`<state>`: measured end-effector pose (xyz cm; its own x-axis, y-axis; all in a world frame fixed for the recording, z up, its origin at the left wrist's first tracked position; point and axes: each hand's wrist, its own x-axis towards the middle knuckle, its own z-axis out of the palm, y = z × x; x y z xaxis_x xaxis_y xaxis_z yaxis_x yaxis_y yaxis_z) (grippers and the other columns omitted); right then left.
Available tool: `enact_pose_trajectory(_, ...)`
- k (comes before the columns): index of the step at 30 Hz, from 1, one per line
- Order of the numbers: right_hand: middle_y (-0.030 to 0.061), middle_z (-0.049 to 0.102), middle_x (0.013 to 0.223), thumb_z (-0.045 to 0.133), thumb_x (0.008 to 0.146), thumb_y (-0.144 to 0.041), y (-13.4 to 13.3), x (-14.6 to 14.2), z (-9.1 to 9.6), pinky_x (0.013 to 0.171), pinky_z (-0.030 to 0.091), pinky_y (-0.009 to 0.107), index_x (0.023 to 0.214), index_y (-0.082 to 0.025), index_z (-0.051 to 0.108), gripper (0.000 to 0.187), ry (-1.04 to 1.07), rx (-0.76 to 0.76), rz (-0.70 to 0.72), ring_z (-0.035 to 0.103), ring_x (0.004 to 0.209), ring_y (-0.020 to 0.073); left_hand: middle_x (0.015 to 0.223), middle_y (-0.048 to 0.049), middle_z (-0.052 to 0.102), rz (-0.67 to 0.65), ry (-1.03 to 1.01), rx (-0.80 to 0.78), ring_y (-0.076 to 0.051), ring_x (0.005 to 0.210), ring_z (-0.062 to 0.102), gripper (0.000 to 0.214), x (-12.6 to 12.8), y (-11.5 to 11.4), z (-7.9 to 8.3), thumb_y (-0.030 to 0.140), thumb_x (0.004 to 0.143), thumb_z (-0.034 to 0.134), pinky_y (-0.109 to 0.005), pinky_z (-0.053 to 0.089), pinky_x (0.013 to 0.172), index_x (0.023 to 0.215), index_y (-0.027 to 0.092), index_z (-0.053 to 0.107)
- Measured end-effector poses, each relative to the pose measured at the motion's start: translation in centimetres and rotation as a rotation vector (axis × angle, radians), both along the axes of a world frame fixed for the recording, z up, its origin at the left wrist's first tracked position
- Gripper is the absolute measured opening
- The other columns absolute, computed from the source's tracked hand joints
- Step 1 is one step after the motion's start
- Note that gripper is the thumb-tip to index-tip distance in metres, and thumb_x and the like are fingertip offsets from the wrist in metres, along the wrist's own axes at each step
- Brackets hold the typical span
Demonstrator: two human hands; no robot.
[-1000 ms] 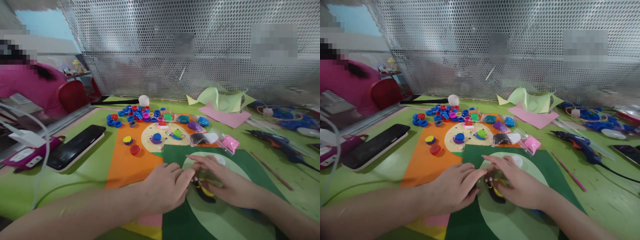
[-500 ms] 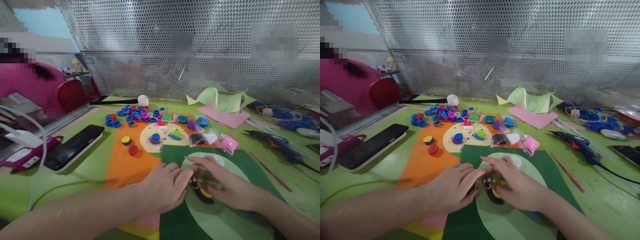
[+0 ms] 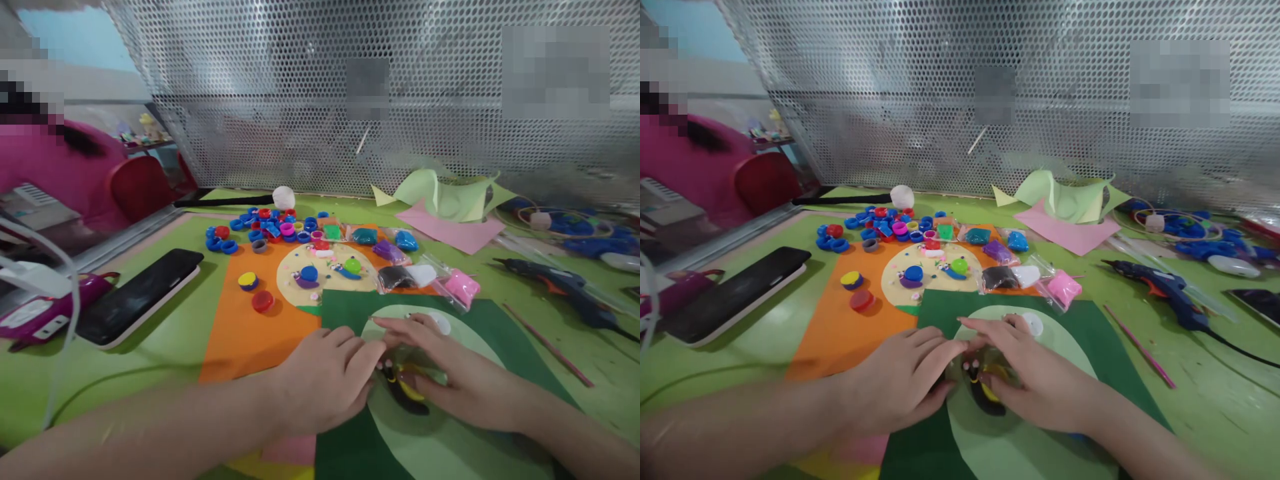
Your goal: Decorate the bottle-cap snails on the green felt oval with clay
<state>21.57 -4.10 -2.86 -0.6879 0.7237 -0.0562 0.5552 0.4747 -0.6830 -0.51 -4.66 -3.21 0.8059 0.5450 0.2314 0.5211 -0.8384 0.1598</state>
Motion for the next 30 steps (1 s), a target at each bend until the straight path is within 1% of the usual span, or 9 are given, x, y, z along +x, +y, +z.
enact_pose_trajectory(3, 0.0004, 0.055, 0.121, 0.043, 0.082, -0.014, 0.0, 0.0, 0.11, 0.097, 0.037, 0.043, 0.136, -0.035, 0.02, 0.062, -0.004, 0.012, 0.003, 0.045, 0.114, 0.0202, 0.09, -0.0106, 0.065, 0.006, 0.001, -0.013, -0.024, 0.08, 0.059, 0.028, 0.01, 0.06, -0.06, 0.014, 0.085, 0.041, -0.038, 0.052, 0.061, 0.112, 0.011, 0.036)
enact_pose_trajectory(7, 0.0007, 0.056, 0.119, 0.042, 0.084, -0.015, 0.04, -0.06, 0.18, 0.099, 0.035, 0.044, 0.135, -0.034, 0.021, 0.059, 0.008, 0.025, 0.013, 0.048, 0.111, 0.0194, 0.091, -0.0103, 0.065, -0.001, -0.005, -0.009, -0.024, 0.079, 0.059, 0.028, 0.05, 0.08, -0.1, 0.014, 0.085, 0.041, -0.037, 0.052, 0.06, 0.112, 0.012, 0.037)
enact_pose_trajectory(11, 0.0028, 0.055, 0.12, 0.042, 0.084, -0.016, 0.11, -0.04, 0.12, 0.099, 0.034, 0.046, 0.136, -0.031, 0.022, 0.057, 0.023, 0.016, 0.026, 0.048, 0.111, 0.0205, 0.091, -0.0096, 0.065, 0.007, 0.003, -0.013, -0.023, 0.079, 0.059, 0.028, 0.07, -0.06, 0.01, 0.013, 0.085, 0.04, -0.036, 0.051, 0.059, 0.112, 0.012, 0.037)
enact_pose_trajectory(14, 0.0037, 0.056, 0.118, 0.041, 0.085, -0.017, 0.15, -0.01, 0.09, 0.098, 0.035, 0.047, 0.136, -0.031, 0.023, 0.055, 0.028, 0.01, 0.01, 0.047, 0.111, 0.0214, 0.09, -0.0098, 0.064, 0.007, 0.011, -0.009, -0.024, 0.078, 0.059, 0.029, 0.03, -0.17, 0.09, 0.013, 0.084, 0.041, -0.036, 0.051, 0.058, 0.112, 0.012, 0.037)
enact_pose_trajectory(19, 0.004, 0.057, 0.117, 0.042, 0.085, -0.018, 0.18, -0.04, 0.12, 0.094, 0.04, 0.044, 0.135, -0.031, 0.025, 0.054, 0.036, 0.015, -0.006, 0.047, 0.111, 0.0214, 0.09, -0.0093, 0.064, 0.005, -0.002, 0.0, -0.024, 0.077, 0.059, 0.029, 0.02, -0.07, -0.09, 0.013, 0.084, 0.04, -0.036, 0.05, 0.057, 0.113, 0.012, 0.035)
enact_pose_trajectory(21, 0.0041, 0.057, 0.117, 0.041, 0.085, -0.018, 0.18, -0.05, 0.12, 0.094, 0.04, 0.043, 0.135, -0.031, 0.025, 0.054, 0.031, 0.021, -0.005, 0.048, 0.11, 0.0214, 0.09, -0.0093, 0.064, 0.002, -0.01, 0.002, -0.023, 0.077, 0.058, 0.03, 0.04, 0.01, -0.2, 0.013, 0.084, 0.041, -0.036, 0.051, 0.057, 0.113, 0.012, 0.035)
enact_pose_trajectory(26, 0.0004, 0.057, 0.116, 0.041, 0.086, -0.017, 0.19, -0.05, 0.13, 0.095, 0.039, 0.04, 0.134, -0.034, 0.024, 0.054, 0.017, 0.038, -0.001, 0.047, 0.108, 0.0188, 0.086, -0.0094, 0.064, 0.007, -0.027, 0.03, -0.024, 0.075, 0.058, 0.028, -0.01, 0.1, -0.2, 0.013, 0.083, 0.041, -0.036, 0.051, 0.056, 0.111, 0.012, 0.037)
enact_pose_trajectory(30, 0.0007, 0.057, 0.117, 0.042, 0.085, -0.018, 0.21, -0.02, 0.19, 0.095, 0.039, 0.039, 0.134, -0.032, 0.026, 0.053, -0.001, 0.048, -0.01, 0.046, 0.111, 0.0196, 0.088, -0.0097, 0.064, -0.001, -0.03, -0.015, -0.023, 0.077, 0.058, 0.03, -0.08, 0.2, 0.0, 0.013, 0.083, 0.042, -0.036, 0.052, 0.059, 0.112, 0.012, 0.037)
